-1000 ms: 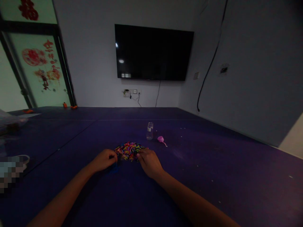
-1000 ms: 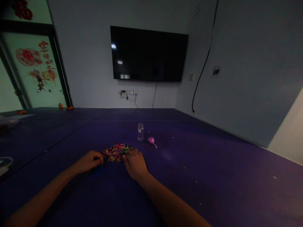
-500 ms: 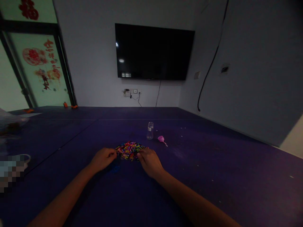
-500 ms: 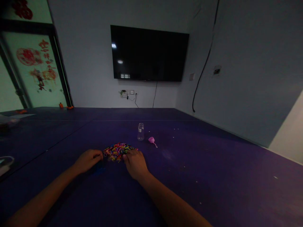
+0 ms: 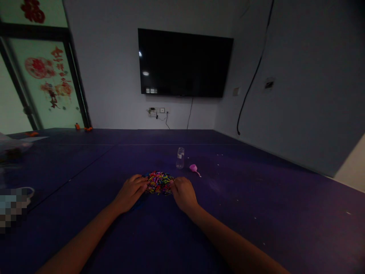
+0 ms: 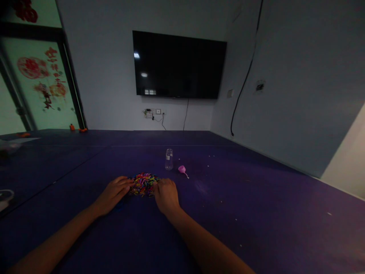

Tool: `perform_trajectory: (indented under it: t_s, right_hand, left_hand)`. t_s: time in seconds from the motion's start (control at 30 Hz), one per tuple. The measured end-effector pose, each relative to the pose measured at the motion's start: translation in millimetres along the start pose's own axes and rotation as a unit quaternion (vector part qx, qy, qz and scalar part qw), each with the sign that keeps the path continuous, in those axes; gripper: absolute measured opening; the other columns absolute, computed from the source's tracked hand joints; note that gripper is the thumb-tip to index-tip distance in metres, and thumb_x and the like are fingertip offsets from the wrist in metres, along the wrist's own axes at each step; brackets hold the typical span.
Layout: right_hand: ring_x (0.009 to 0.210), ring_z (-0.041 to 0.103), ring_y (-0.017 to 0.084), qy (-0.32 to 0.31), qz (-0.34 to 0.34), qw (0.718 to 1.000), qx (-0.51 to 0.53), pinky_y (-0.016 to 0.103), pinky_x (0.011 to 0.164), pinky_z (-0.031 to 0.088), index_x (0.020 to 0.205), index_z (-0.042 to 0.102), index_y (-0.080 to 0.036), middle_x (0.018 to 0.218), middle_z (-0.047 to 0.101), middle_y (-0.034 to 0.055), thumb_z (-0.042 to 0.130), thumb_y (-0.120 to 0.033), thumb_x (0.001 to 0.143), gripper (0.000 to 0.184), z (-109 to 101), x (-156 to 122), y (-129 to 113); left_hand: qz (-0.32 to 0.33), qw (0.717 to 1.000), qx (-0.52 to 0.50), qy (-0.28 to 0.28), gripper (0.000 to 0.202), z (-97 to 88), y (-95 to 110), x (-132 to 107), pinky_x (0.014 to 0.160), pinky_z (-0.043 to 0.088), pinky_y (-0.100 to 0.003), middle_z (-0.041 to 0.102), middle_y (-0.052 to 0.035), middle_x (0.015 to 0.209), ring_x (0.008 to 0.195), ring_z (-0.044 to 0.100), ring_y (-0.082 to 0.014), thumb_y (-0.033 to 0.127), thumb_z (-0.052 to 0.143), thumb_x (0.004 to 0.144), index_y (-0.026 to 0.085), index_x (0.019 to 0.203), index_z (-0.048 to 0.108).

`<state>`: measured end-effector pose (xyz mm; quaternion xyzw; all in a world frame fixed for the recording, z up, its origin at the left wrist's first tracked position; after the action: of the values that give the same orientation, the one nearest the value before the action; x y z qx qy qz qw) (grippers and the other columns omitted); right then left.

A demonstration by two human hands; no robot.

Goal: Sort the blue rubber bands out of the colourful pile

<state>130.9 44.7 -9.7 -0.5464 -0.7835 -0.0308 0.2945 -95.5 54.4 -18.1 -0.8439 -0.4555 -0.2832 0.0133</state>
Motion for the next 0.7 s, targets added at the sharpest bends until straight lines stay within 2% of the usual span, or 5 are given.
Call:
perform_trajectory:
  t_s: [0.13,0.23,0.4,0.53,0.7]
  right_hand:
    - [0.080,0.055,0.018,-0.008,-0.019,0.998,0.051,0.029,0.074,0.039,0.066,0.061,-0.016,0.075,0.063,0.0064,0.039,-0.021,0.092,0.034,2.8,0.5,4.6]
    - [0.088,0.055,0.017,-0.010,-0.062,0.992,0.107,0.028,0.081,0.039,0.061,0.062,-0.017,0.084,0.065,0.0050,0.043,-0.016,0.088,0.033,3.9,0.1,4.5]
    - [0.111,0.049,0.022,-0.017,-0.081,0.990,0.110,0.034,0.094,0.037,0.080,0.070,-0.019,0.108,0.064,0.0059,0.046,-0.019,0.088,0.025,8.2,0.8,6.2]
    - [0.124,0.040,0.026,-0.003,-0.043,0.996,0.075,0.039,0.100,0.033,0.101,0.068,-0.018,0.120,0.060,0.0085,0.040,-0.024,0.092,0.030,8.7,1.0,8.8]
    - [0.125,0.039,0.028,0.008,0.017,0.999,0.048,0.042,0.099,0.035,0.103,0.067,-0.015,0.120,0.059,0.0114,0.037,-0.028,0.094,0.034,7.4,1.3,12.9]
  left_hand:
    - [-0.049,0.999,0.003,0.019,0.043,-6.7,0.9,0.4,0.093,0.041,-0.044,0.066,-0.0032,0.112,0.110,0.050,-0.0232,0.044,0.029,0.093,0.024,0.102,0.066]
    - [-0.053,0.997,-0.026,0.049,0.047,-12.3,3.2,2.8,0.089,0.043,-0.040,0.067,-0.0042,0.103,0.101,0.054,-0.0212,0.045,0.027,0.093,0.022,0.089,0.068]
    - [-0.026,0.996,-0.079,0.042,0.060,-11.5,6.6,4.8,0.100,0.037,-0.039,0.065,-0.0021,0.109,0.110,0.048,-0.0205,0.046,0.020,0.094,0.022,0.067,0.068]
    - [-0.040,0.998,-0.056,0.010,0.061,-7.1,5.8,2.7,0.105,0.032,-0.043,0.060,-0.0014,0.120,0.121,0.040,-0.0226,0.048,0.019,0.094,0.023,0.073,0.071]
    - [-0.055,0.998,-0.025,-0.016,0.055,-3.9,1.4,-0.2,0.105,0.031,-0.049,0.055,-0.0010,0.129,0.125,0.037,-0.0251,0.048,0.020,0.094,0.029,0.097,0.071]
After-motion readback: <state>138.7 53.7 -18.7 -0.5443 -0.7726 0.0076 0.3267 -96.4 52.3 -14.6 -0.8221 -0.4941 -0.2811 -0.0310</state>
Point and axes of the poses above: each hand's wrist, its own x-axis towards the middle knuckle, its own z-axis out of the palm, y = z × x, the point moved 2 cm from there along x, towards the middle knuckle
